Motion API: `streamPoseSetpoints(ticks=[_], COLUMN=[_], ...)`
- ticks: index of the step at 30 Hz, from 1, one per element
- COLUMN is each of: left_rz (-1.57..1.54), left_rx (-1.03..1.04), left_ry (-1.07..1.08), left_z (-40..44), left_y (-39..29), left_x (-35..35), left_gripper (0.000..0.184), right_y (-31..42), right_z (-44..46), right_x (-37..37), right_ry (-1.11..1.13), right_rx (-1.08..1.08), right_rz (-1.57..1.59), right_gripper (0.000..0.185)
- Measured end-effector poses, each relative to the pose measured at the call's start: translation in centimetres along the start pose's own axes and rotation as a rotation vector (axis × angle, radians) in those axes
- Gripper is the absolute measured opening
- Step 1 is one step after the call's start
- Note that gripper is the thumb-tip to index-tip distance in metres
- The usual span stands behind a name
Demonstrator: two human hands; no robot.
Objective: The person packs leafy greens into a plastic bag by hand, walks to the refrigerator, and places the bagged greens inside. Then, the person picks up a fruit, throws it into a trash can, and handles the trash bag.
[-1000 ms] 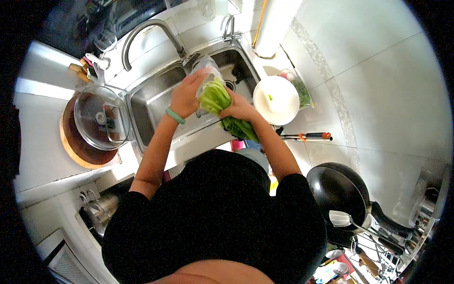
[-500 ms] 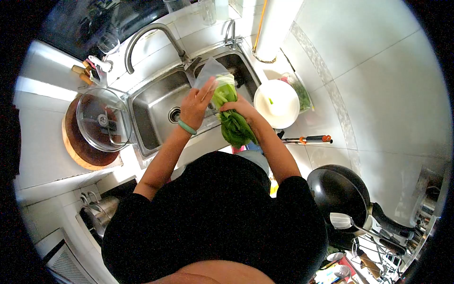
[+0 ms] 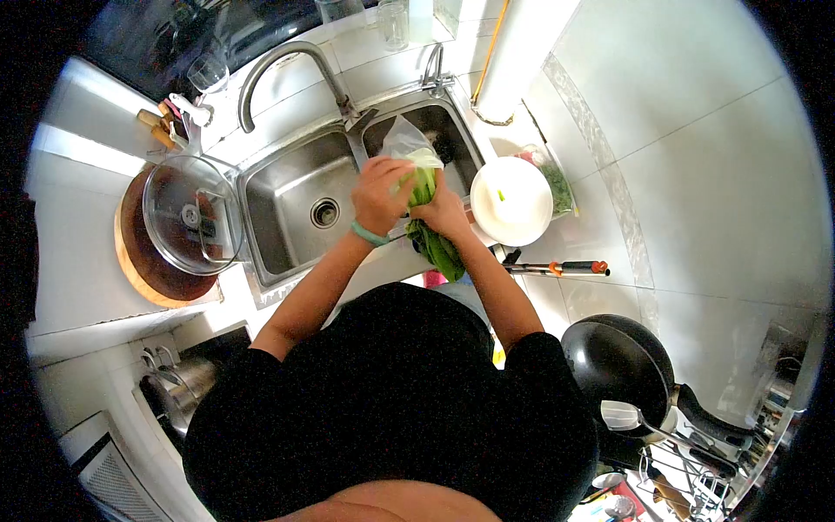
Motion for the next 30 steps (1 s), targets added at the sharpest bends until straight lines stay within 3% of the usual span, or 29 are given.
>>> streamPoseSetpoints(ticks=[2, 3, 5, 8, 13, 18, 21, 23, 28, 30], left_rz=[-0.098, -0.1, -0.293, -0.388, -0.189, 0.034, 0.211, 0.227, 0.164, 0.052], left_rx=[-0.339, -0.34, -0.622, -0.763, -0.688, -0.379, -0.313, -0.255, -0.12, 0.041], left_ry=[-0.065, -0.067, -0.077, -0.072, 0.05, 0.147, 0.233, 0.148, -0.051, -0.109], left_z=[-1.3, -1.0, -1.5, -2.9, -2.6, -1.5, -1.1, -0.2, 1.6, 1.8], left_y=[4.4, 4.5, 6.9, 9.5, 9.1, 5.8, 4.0, 3.6, 3.0, 0.8], left_x=[0.1, -0.3, -0.5, 0.5, 0.2, 0.6, 1.0, 0.5, 0.0, 0.0], left_gripper=[0.016, 0.016, 0.013, 0.012, 0.017, 0.009, 0.009, 0.008, 0.009, 0.008], right_y=[-1.5, -1.5, -2.0, -1.2, -0.9, -2.3, -0.4, 1.8, 1.7, 1.8], right_z=[1.0, 1.2, 1.6, 1.2, 1.5, 2.6, 1.3, -0.2, 0.7, 1.2], right_x=[0.5, 0.5, 0.7, 0.7, 0.2, 0.2, 0.0, -0.4, 0.2, 0.1], right_ry=[-0.004, -0.007, 0.025, 0.065, 0.042, -0.013, -0.025, -0.026, -0.004, -0.051], right_rx=[-0.035, -0.067, -0.067, -0.048, -0.043, -0.043, -0.035, 0.025, -0.009, -0.097], right_rz=[0.084, 0.167, 0.253, 0.38, 0.415, 0.273, 0.139, -0.056, -0.162, -0.171], right_gripper=[0.089, 0.089, 0.088, 0.087, 0.085, 0.084, 0.084, 0.089, 0.092, 0.075])
Point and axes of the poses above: each hand's wrist, its own z-axis towards the middle knuckle, its own x-axis out of the palm, y = z × x, the point moved 9 cm from there along z, towards the middle knuckle, and after that the axes turned 1 degree about -z, right-handed, at the moved point
